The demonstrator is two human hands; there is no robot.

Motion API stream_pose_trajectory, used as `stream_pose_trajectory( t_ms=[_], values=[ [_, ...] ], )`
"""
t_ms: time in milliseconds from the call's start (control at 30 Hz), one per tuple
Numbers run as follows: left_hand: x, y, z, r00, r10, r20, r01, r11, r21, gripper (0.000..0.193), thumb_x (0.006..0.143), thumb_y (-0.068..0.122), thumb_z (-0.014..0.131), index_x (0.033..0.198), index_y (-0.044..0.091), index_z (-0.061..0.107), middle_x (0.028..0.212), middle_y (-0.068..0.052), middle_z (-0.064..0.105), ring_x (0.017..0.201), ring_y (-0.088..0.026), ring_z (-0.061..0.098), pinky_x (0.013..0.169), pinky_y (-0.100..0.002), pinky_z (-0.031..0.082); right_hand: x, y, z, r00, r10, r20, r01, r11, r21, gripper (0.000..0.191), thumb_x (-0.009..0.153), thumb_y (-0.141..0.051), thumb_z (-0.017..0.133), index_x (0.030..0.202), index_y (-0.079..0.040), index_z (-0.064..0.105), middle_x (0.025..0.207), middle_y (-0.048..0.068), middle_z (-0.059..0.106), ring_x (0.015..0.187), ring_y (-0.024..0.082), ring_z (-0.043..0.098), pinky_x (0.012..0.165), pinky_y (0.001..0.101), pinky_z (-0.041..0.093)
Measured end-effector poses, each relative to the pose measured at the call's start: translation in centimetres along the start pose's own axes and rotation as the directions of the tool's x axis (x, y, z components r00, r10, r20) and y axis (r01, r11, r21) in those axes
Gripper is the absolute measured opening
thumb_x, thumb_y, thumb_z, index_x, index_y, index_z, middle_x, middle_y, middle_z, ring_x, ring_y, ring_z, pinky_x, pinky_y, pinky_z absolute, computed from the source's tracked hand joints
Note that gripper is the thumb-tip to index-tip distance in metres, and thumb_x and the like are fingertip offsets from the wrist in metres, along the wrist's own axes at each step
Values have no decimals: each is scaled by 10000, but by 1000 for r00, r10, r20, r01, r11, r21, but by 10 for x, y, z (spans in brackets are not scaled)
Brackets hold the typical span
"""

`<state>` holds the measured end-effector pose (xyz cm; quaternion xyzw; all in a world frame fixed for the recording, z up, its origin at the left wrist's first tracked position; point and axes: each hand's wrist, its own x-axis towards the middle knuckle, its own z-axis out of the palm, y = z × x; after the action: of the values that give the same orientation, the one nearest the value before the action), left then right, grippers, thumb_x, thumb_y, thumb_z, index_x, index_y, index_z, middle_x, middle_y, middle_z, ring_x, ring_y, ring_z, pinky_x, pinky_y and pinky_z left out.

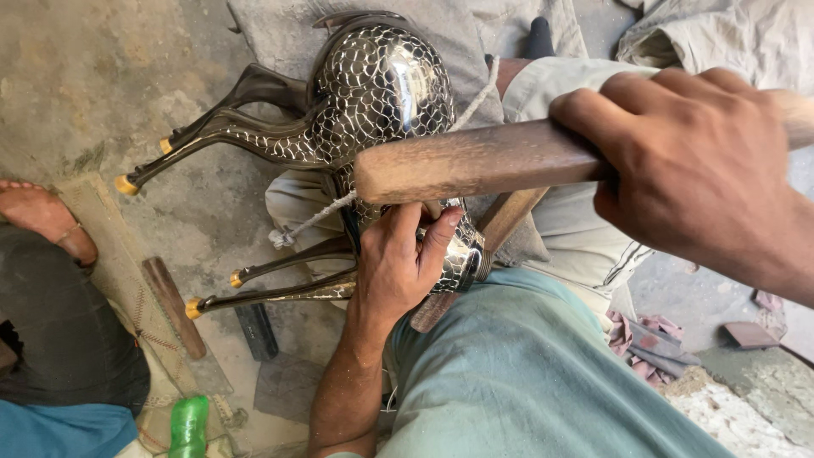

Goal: The person hammers a metal giraffe figurine with a wooden mallet while it rests on their lap. They repeatedly strike the body and neck of the figurine to create a textured pattern.

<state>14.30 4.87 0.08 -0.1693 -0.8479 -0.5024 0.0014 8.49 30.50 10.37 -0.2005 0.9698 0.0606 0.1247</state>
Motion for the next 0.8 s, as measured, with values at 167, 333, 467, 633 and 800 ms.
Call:
stream_pose_trajectory(
  t_ms=[167,333,467,633,800],
  values=[
    [6,2,-10,993,-106,-46,91,963,-253,234,1119,204,636,1190,10,527,946,-72,731,858,-157,779,658,-303,648,7,3,4,983,-14,-181,49,980,191,465,770,-124,758,1225,-119,659,924,73,695,813,265,687,700,404,526],
    [19,-3,-15,994,38,103,-24,991,-135,309,1059,144,669,1281,-20,531,831,-93,661,714,-176,685,626,-333,564,17,2,32,984,8,-177,-9,1000,-4,445,834,-118,767,1268,-139,671,900,65,684,791,232,670,706,390,501],
    [16,-3,-14,997,63,46,-57,991,-125,276,1083,141,661,1286,-1,537,905,-102,659,767,-188,689,692,-346,579,23,8,36,968,-32,-247,32,999,-1,433,784,-126,762,1211,-151,694,868,38,679,789,202,664,706,386,497],
    [14,-7,-13,996,47,81,-39,995,-95,243,1076,153,665,1233,2,559,894,-90,644,756,-193,680,655,-346,556,20,6,22,994,10,-105,64,741,669,311,800,-132,774,1073,-153,626,894,37,682,819,178,681,723,354,548],
    [12,-13,-12,996,50,78,-42,994,-100,237,1073,164,665,1203,2,553,878,-93,645,735,-210,685,639,-354,548,20,2,9,978,110,-175,66,636,769,384,808,-10,707,1159,-40,556,999,108,683,929,268,710,809,392,574]
  ],
)
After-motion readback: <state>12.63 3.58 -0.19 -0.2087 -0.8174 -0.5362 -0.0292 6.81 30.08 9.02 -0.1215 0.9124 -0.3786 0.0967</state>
